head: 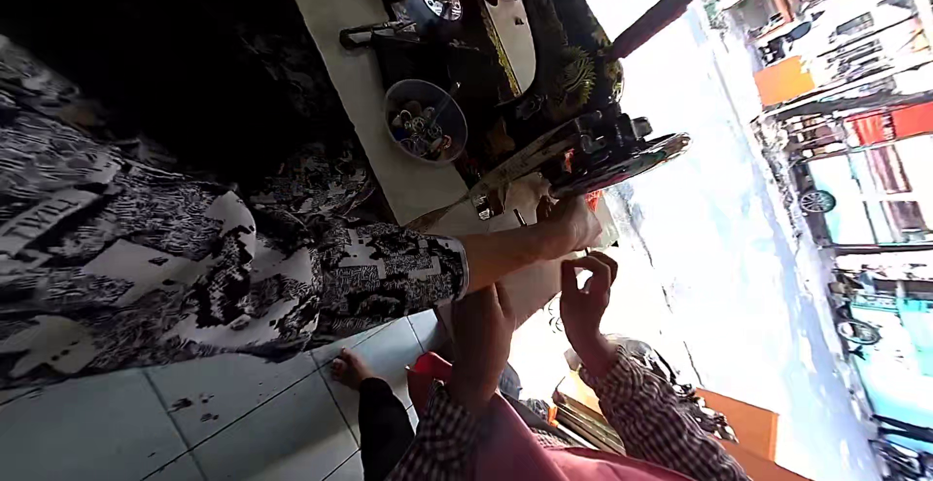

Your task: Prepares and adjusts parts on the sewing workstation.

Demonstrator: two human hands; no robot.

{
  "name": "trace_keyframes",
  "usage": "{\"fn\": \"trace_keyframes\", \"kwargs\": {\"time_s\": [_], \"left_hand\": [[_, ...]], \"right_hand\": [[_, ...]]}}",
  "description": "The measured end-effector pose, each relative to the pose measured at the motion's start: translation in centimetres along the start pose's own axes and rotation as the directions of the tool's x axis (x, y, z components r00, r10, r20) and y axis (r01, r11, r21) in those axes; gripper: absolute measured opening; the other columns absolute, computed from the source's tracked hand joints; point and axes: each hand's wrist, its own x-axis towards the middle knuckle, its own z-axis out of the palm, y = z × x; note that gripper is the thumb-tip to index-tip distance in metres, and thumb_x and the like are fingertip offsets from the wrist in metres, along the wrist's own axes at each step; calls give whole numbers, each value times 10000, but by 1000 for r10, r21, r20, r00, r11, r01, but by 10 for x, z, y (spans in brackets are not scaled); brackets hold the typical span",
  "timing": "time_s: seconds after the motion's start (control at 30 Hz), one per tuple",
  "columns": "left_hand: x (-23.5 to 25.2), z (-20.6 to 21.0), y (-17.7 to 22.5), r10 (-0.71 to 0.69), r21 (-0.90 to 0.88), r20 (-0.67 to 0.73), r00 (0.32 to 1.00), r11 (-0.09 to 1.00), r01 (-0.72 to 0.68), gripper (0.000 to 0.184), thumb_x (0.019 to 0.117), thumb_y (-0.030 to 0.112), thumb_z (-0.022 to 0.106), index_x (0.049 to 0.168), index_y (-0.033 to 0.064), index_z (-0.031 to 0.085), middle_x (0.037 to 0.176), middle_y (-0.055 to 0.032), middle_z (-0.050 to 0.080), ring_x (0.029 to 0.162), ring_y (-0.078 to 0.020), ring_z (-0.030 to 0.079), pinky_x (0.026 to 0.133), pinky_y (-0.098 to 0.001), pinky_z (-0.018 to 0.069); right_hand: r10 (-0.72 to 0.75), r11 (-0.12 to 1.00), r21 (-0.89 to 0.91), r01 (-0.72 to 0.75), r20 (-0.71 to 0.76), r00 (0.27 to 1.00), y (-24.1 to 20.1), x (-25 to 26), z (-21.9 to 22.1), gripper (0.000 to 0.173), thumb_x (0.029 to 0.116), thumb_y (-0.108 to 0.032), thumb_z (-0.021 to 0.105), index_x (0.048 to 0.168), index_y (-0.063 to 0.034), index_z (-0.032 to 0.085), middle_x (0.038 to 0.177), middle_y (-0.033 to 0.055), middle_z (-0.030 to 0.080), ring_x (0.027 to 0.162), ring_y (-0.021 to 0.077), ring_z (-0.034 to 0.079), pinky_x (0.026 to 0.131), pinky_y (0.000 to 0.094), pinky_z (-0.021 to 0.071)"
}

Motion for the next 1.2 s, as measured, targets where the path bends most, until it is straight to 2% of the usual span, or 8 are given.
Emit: {"fn": "trace_keyframes", "kwargs": {"time_s": [0.1,0.17,0.23,0.53,0.67,0.83,0.97,1.2], "left_hand": [[5,-3,3,-39,20,27,999,999,39,233,963,28,558,1088,-133,671,1014,-279,698,983,-393,706,878,-458,574],[7,-3,4,-50,24,22,999,998,49,249,968,19,550,1129,-143,651,1064,-290,686,1033,-399,690,926,-457,560],[8,-2,4,-58,39,9,998,998,57,253,967,13,544,1136,-144,647,1086,-300,679,1060,-400,680,950,-462,547],[11,1,10,-90,110,-9,996,990,91,258,987,33,546,1143,-150,641,1127,-296,662,1095,-375,654,986,-443,522],[12,2,18,-105,173,1,994,979,104,253,982,22,539,1144,-143,640,1117,-296,667,1097,-381,654,991,-456,512],[15,-1,25,-217,183,92,972,963,198,239,954,-15,588,1134,-161,646,1140,-329,655,1135,-429,628,1010,-518,485],[14,6,16,-122,194,48,991,975,111,317,999,24,481,1245,-129,611,1170,-289,642,1085,-363,638,961,-425,523],[12,5,20,-114,240,72,991,966,94,303,1005,23,475,1227,-127,616,1182,-286,633,1103,-364,630,976,-424,517]], "right_hand": [[186,980,-85,-178,93,978,8,21,-21,296,944,-106,623,1099,146,616,1158,328,595,1108,385,585,958,446,492],[236,971,-90,-221,234,943,11,43,-25,370,970,-190,646,1205,96,647,1215,303,629,1195,455,566,1046,600,417],[197,980,-99,-174,317,928,10,57,-24,327,985,-234,649,1191,15,700,1189,241,671,1194,455,578,1040,661,395],[65,988,105,-114,390,919,12,83,-7,243,1025,-69,571,1199,35,705,1102,249,699,1063,428,674,944,581,525],[-52,977,213,-16,308,950,17,86,-2,224,1024,-63,553,1119,68,707,1039,243,701,990,408,694,884,553,554],[-1,950,283,-132,425,905,6,101,-9,263,1033,-157,600,1155,56,695,1057,250,690,955,407,691,847,568,557],[50,954,236,-184,480,876,-3,109,-12,279,1055,-187,572,1153,40,700,1084,249,689,951,415,692,823,583,550],[49,969,202,-141,404,913,-8,103,-1,258,1057,-165,556,1073,48,700,983,233,672,863,399,690,740,558,563]]}}
